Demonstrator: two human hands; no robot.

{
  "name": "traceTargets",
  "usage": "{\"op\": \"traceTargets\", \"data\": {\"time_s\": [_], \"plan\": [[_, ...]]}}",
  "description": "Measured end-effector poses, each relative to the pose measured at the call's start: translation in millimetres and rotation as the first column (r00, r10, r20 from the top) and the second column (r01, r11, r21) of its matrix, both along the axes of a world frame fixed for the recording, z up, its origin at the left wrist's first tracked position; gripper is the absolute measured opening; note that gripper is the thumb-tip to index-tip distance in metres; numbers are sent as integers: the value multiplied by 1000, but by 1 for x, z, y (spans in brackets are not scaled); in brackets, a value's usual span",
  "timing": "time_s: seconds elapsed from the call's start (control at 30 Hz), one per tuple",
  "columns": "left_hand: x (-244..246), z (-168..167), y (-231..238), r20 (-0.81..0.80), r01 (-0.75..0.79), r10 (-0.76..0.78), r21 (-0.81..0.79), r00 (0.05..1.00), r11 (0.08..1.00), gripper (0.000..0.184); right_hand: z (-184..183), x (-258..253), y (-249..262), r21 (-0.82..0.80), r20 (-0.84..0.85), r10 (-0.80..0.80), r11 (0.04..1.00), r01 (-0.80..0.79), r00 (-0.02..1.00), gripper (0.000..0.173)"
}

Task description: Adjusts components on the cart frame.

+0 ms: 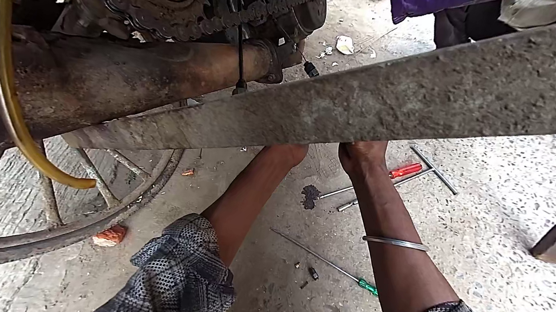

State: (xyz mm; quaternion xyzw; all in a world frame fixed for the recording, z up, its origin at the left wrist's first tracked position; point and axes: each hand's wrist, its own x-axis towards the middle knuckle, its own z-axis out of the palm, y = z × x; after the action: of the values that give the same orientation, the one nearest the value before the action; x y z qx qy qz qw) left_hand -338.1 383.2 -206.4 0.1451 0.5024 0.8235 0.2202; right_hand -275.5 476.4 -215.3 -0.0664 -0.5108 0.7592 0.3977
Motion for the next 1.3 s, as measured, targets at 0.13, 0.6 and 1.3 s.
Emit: {"op": "traceTargets", "data": {"time_s": [0.13,0.6,1.3], "plan": [[7,2,3,-30,-77,76,-42,997,996,13,-4,0,1,138,-10,-83,987,83,997,24],[-7,32,5,53,-43,46,-43,998,998,13,0,2,-2,109,10,-23,994,22,1000,12],[-32,-8,1,-143,23,-9,98,990,995,7,27,13,-5,122,228,35,990,-64,973,6]]}}
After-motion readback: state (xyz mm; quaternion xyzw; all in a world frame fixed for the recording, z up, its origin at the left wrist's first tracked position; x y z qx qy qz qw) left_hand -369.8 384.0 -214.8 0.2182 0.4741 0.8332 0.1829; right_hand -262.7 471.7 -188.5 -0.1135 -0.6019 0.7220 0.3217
